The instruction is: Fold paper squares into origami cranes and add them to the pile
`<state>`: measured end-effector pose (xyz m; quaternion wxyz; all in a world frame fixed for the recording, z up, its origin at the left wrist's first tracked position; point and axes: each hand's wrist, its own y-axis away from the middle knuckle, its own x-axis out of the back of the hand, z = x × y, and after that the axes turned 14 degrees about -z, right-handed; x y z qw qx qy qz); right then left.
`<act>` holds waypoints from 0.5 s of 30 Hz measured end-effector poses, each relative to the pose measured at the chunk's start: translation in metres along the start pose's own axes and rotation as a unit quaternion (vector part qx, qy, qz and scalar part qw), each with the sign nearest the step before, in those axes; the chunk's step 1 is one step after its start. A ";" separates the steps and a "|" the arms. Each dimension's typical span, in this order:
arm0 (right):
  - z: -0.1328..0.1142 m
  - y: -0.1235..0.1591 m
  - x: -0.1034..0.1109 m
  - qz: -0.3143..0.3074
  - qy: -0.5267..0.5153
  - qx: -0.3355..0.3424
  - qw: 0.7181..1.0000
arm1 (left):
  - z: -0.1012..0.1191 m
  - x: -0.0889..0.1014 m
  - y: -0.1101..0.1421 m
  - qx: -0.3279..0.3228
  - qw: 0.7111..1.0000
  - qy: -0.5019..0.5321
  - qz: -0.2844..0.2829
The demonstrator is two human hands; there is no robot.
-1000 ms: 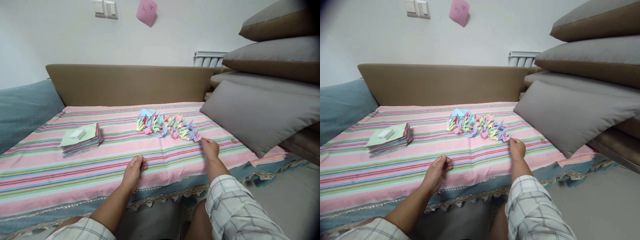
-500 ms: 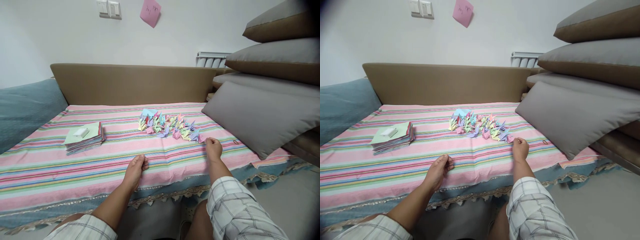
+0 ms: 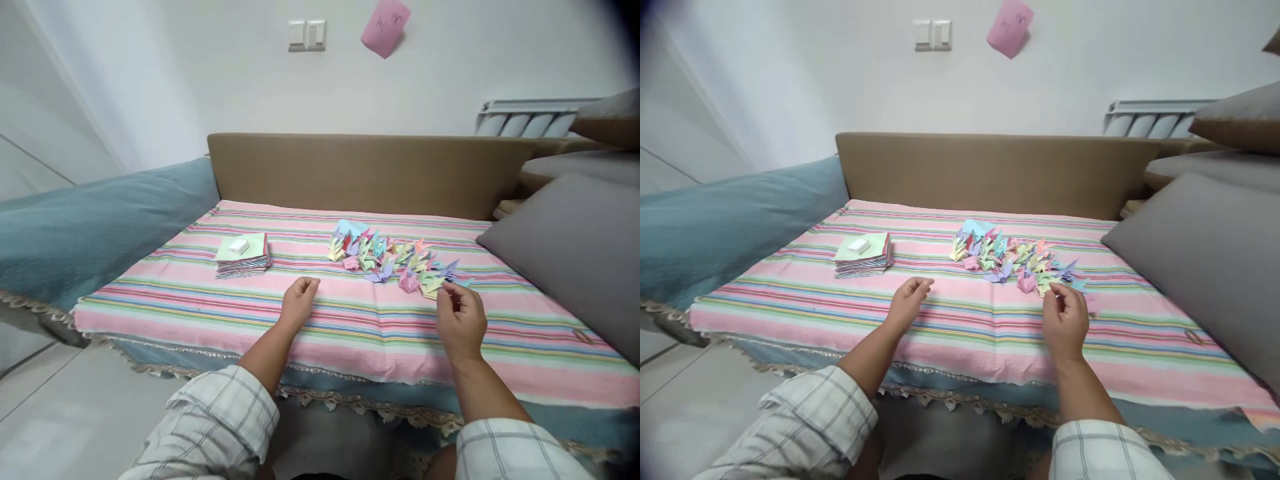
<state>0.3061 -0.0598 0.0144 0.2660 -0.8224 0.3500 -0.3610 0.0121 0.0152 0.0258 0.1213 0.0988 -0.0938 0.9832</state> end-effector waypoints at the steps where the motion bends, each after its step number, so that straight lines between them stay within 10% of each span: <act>1: -0.004 0.003 -0.003 -0.021 -0.003 0.017 1.000 | -0.001 0.011 -0.006 -0.008 0.999 -0.038 0.025; 7: -0.015 0.013 -0.018 -0.127 -0.033 0.071 0.989 | -0.002 0.099 -0.042 0.021 0.920 -0.357 0.160; 15: -0.025 0.016 -0.035 -0.196 -0.050 0.103 0.974 | 0.008 0.176 -0.087 0.093 0.855 -0.495 0.123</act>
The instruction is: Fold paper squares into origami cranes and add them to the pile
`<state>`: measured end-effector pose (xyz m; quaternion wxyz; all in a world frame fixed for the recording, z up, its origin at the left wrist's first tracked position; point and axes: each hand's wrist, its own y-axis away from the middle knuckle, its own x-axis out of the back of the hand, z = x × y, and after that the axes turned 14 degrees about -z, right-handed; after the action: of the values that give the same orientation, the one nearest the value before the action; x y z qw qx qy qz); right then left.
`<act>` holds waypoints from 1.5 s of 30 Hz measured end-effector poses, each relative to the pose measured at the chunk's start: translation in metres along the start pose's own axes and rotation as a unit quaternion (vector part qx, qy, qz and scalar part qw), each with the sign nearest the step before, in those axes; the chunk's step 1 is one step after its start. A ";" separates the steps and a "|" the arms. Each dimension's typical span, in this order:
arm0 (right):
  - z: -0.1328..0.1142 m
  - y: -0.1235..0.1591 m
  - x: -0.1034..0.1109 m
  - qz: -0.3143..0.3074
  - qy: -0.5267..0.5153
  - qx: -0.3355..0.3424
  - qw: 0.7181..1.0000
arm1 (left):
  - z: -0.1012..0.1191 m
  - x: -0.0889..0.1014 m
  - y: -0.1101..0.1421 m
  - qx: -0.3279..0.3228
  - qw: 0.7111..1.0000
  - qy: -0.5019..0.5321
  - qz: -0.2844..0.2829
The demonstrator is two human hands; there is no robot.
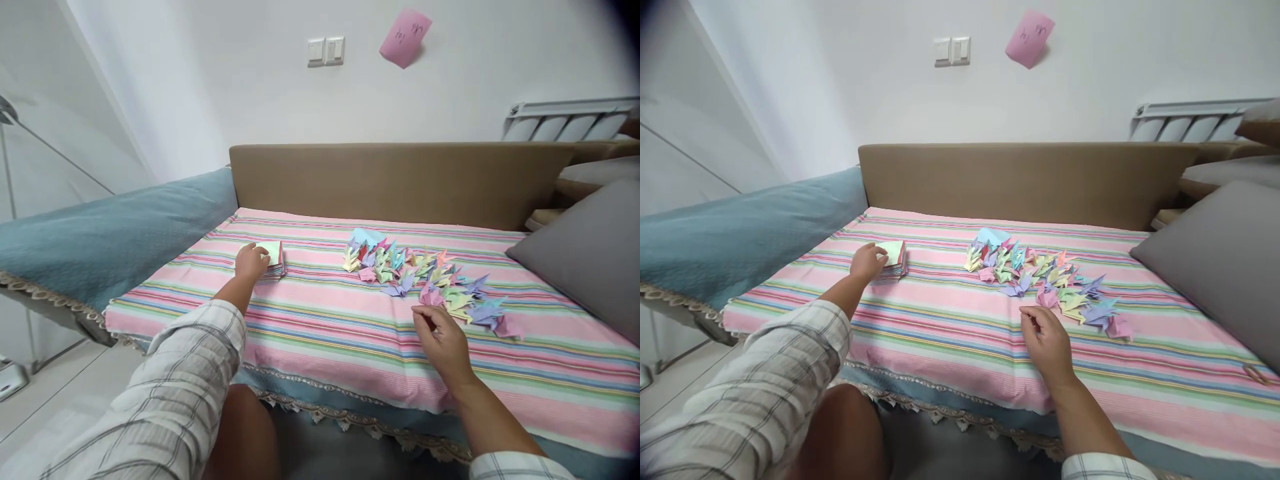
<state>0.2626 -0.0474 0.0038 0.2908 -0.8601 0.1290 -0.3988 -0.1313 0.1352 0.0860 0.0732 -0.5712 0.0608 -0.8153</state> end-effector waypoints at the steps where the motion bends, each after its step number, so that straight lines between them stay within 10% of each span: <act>1: -0.001 -0.001 -0.001 -0.005 -0.001 0.004 1.000 | -0.002 0.001 -0.005 -0.004 1.000 -0.008 -0.020; 11: -0.005 0.000 -0.004 -0.064 -0.013 0.033 0.997 | -0.033 0.012 -0.040 -0.067 0.966 -0.155 -0.198; 33: -0.011 -0.001 -0.014 -0.110 -0.023 0.055 0.992 | -0.045 0.029 -0.045 -0.067 0.972 -0.117 -0.194; 45: -0.017 -0.002 -0.017 -0.130 -0.029 0.063 0.989 | -0.034 0.009 -0.040 -0.076 0.974 -0.164 -0.138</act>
<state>0.2388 -0.0451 0.0036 0.2938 -0.8609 -0.0178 -0.4150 -0.1681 0.1736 0.0902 -0.0753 -0.7042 0.0304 -0.7053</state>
